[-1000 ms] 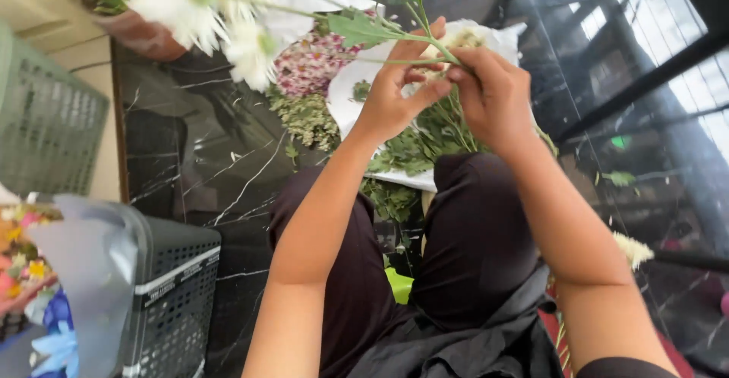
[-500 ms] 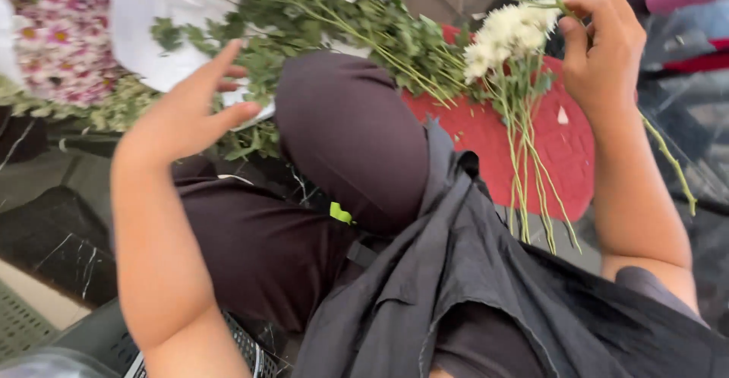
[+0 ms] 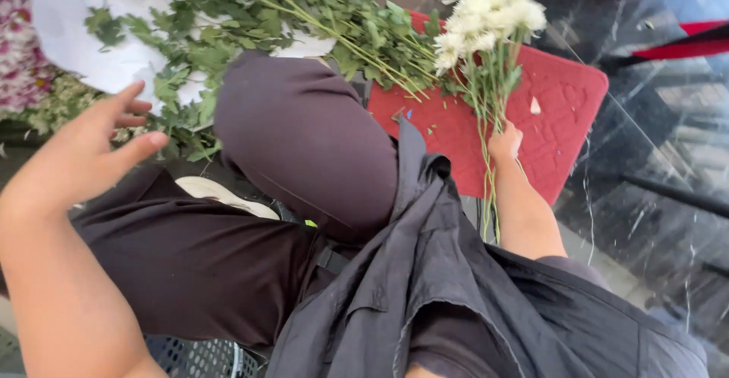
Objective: The person sits on the floor and arranges white flowers and greenery. They pick up stems, remove leaves, and place the flowers into a grey basket containing other colorful flowers.
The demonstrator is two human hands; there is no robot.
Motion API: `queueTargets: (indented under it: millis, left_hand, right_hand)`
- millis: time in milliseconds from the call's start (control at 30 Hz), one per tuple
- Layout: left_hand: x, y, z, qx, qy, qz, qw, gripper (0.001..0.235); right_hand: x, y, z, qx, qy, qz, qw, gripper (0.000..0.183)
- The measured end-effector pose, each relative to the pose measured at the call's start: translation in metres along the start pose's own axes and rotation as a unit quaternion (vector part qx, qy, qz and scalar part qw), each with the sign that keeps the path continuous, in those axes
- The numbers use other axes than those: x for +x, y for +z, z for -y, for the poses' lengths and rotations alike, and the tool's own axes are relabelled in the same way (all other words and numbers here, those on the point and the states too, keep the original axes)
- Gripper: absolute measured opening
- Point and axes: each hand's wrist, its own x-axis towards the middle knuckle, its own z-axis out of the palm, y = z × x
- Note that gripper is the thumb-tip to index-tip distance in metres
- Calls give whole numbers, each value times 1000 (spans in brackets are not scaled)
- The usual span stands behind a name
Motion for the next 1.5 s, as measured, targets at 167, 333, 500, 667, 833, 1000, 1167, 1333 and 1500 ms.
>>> queueTargets:
  millis: [167, 333, 500, 667, 833, 1000, 1167, 1333, 1500]
  left_hand:
    - [-34, 1, 20, -61, -63, 28, 996, 83]
    - [-51, 4, 37, -94, -121, 27, 988, 79]
    - [-59, 23, 80, -122, -133, 6, 984, 79]
    - [-75, 36, 104, -104, -138, -10, 985, 79]
    - [-94, 66, 122, -44, -91, -85, 991, 80]
    - [-104, 74, 123, -51, -24, -120, 991, 79]
    - [-116, 57, 99, 79, 116, -404, 904, 52]
    - [-97, 23, 80, -40, 184, -459, 868, 34]
    - [-30, -22, 75, -220, 243, -480, 814, 33]
  right_hand:
    - [55, -11, 88, -98, -39, -453, 885, 50]
    - [31, -6, 324, 119, -457, -186, 861, 41]
    - [18, 107, 463, 104, -572, 107, 807, 39]
    - [-4, 128, 522, -222, -332, 237, 886, 73]
    - [11, 121, 526, -65, -411, 137, 899, 35]
    - [1, 30, 557, 49, -505, 84, 858, 30]
    - [-60, -67, 618, 165, -649, 50, 741, 29]
    - [-120, -108, 683, 229, -676, 105, 693, 32]
    - [-180, -103, 731, 292, -705, 166, 624, 32]
